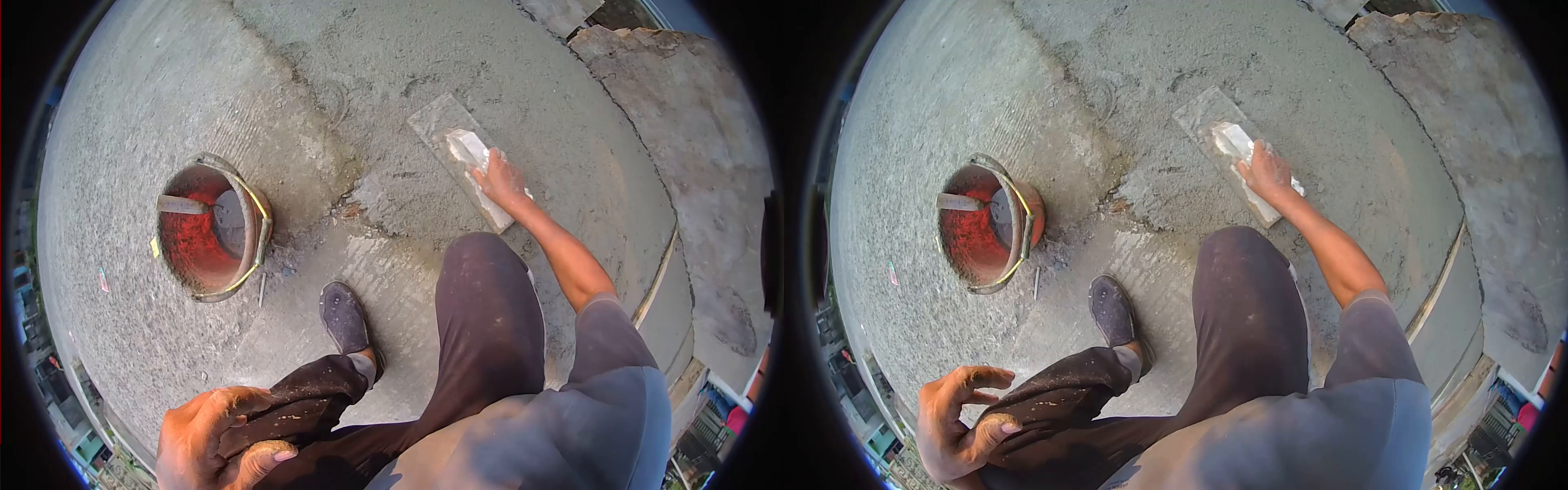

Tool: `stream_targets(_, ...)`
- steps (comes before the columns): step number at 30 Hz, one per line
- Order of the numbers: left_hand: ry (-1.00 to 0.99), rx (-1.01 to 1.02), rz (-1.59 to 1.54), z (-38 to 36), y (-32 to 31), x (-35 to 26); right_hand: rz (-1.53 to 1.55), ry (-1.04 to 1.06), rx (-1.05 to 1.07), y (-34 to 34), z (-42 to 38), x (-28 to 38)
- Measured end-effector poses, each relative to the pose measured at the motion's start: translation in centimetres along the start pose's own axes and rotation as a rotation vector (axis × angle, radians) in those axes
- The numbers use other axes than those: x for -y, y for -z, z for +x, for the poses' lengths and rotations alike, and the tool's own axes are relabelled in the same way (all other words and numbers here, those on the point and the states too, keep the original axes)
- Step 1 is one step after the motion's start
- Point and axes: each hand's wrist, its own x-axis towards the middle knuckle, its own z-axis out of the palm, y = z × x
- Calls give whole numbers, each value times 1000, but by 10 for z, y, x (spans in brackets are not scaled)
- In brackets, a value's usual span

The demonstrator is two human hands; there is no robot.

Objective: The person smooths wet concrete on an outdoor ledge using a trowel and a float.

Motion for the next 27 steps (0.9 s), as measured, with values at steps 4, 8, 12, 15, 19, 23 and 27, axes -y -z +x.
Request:
stream_targets(4, -83, -114, 54, 26, -5, -11, 56, 170, -103, -2, 59, 71)
stream_targets(8, -75, -219, 22, 42, 1, 17, 94, 47, -134, 22, 136, 84)
stream_targets(12, 132, -785, -358, 59, 11, 138, 93, -17, -161, 21, 127, 29)
stream_targets(15, 346, -1074, -495, 88, 0, 243, 76, -7, -41, 0, 57, 14)
stream_targets(19, 389, -1008, -872, 125, -26, 303, -1, 226, 30, -4, 23, 82)
stream_targets(23, 112, -747, -1404, 154, -28, 301, 32, 263, -57, -3, 102, 170)
stream_targets(27, 121, -703, -1655, 172, -13, 332, 64, 150, -69, 14, 184, 208)
